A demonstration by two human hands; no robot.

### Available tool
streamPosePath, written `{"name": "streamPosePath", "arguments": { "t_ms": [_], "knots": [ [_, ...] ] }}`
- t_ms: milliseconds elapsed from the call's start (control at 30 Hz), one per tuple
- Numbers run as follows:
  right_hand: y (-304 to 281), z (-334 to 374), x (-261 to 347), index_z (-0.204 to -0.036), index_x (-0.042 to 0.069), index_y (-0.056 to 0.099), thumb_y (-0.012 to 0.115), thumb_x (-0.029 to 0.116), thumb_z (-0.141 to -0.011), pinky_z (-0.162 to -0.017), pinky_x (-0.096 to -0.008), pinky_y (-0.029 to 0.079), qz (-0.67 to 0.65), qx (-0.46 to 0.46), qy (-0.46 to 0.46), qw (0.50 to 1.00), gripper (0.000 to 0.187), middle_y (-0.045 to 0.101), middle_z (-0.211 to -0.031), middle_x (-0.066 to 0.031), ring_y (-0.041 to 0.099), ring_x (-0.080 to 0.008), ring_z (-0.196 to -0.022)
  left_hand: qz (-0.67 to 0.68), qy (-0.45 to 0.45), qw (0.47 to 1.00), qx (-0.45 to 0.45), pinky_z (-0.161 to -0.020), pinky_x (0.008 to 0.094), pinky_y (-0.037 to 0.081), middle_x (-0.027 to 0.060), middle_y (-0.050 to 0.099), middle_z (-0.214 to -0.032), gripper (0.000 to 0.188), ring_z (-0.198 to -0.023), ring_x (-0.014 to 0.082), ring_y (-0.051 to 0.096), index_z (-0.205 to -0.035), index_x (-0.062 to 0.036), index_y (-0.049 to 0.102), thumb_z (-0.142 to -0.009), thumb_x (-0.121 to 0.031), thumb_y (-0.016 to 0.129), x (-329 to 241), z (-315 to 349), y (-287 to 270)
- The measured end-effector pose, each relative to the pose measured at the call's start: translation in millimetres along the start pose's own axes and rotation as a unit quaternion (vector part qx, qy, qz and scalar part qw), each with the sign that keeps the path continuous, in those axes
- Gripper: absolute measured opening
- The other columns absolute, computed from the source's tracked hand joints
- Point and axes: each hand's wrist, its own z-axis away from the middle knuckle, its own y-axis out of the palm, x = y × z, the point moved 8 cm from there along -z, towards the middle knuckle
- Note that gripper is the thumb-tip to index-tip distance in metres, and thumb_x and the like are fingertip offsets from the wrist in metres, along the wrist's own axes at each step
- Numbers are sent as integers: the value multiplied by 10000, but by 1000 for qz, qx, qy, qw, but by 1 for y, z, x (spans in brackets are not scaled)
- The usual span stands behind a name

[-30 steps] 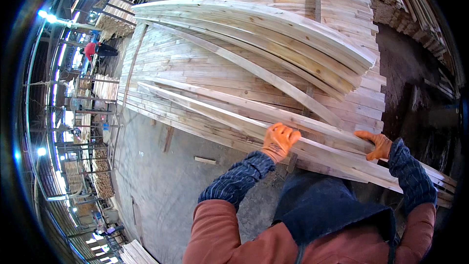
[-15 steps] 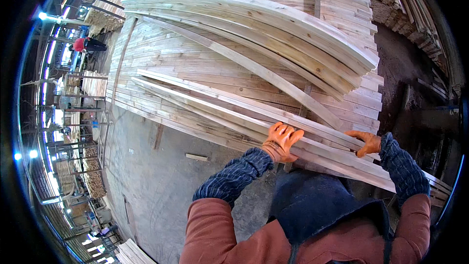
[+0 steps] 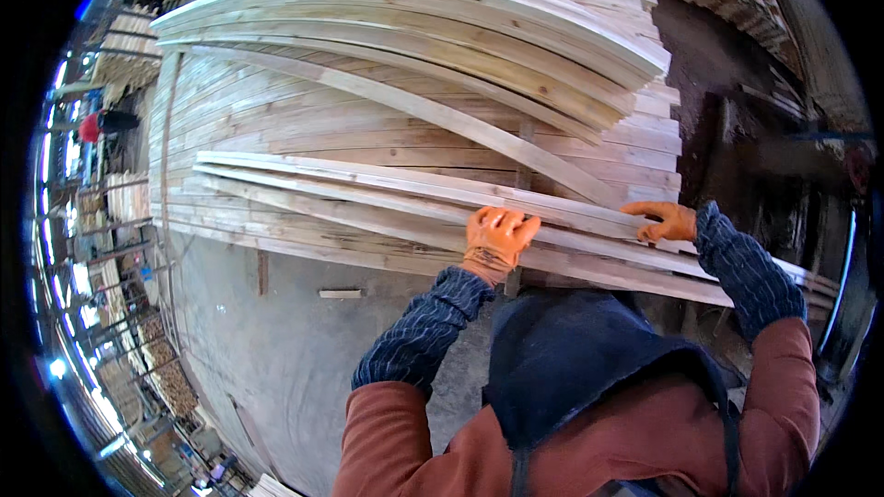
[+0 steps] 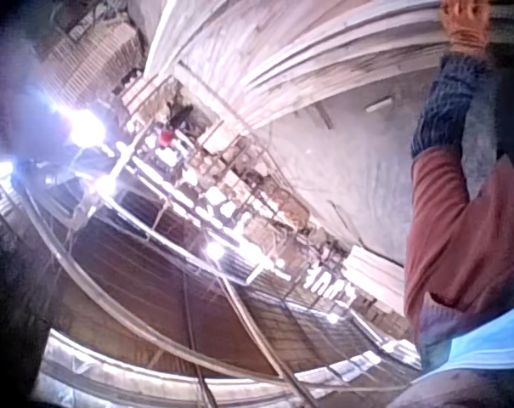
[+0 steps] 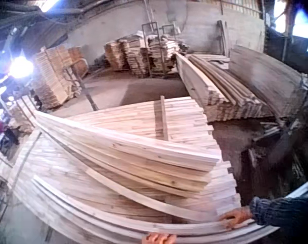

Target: The person uses a control panel to operate machinery and feeds multiple wood planks into a processing machine by hand.

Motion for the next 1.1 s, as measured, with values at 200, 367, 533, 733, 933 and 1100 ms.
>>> {"name": "streamPosePath", "arguments": {
  "t_ms": [200,367,533,733,933,1100],
  "knots": [
    [11,22,37,-1577,92,356,805,523,-801,-1180,-441,387,314,-58,-50,946,995,505,-1503,-235,510,-383,-1370,13,-100,995,12,-974,502,450,-14,654,-1045,458,-1091,274,604,-1113,-278,727,-665,-249,813,-1,-5,-11],
    [35,43,38,-1615,92,259,831,471,-758,-1142,-448,439,501,-168,-71,846,1098,521,-1474,-242,557,-394,-1315,-61,-154,970,-180,-1090,558,433,103,620,-1279,696,-1199,331,576,-1330,-122,639,-707,-355,847,10,2,-46],
    [24,34,19,-1583,129,353,805,359,-777,-1018,-468,511,471,-210,-87,852,953,637,-1331,-204,647,-363,-1176,-28,-23,999,-36,-1169,597,351,208,486,-1535,823,-1438,421,442,-1418,-71,559,-745,-459,830,30,29,-61],
    [29,49,40,-1572,137,381,799,436,-778,-1122,-489,444,380,-240,-118,885,946,584,-1415,-228,591,-385,-1271,-197,92,972,91,-1215,610,269,204,354,-1625,892,-1510,427,321,-1445,-148,532,-626,-265,865,61,28,-39],
    [52,71,26,-1633,322,252,830,552,-735,-1199,-595,306,507,-226,-101,826,1092,306,-1642,-191,352,-413,-1476,-29,-26,986,160,-1232,573,259,152,398,-1606,1071,-1495,380,354,-1517,-154,461,-544,-224,903,69,-32,-62],
    [29,52,24,-1652,306,204,751,375,-782,-1138,-504,395,513,-178,-14,840,1030,471,-1515,-166,509,-349,-1351,-80,59,971,218,-1224,536,288,161,534,-1487,1017,-1415,372,458,-1506,-80,462,-637,-413,872,100,-32,-58]
  ]
}}
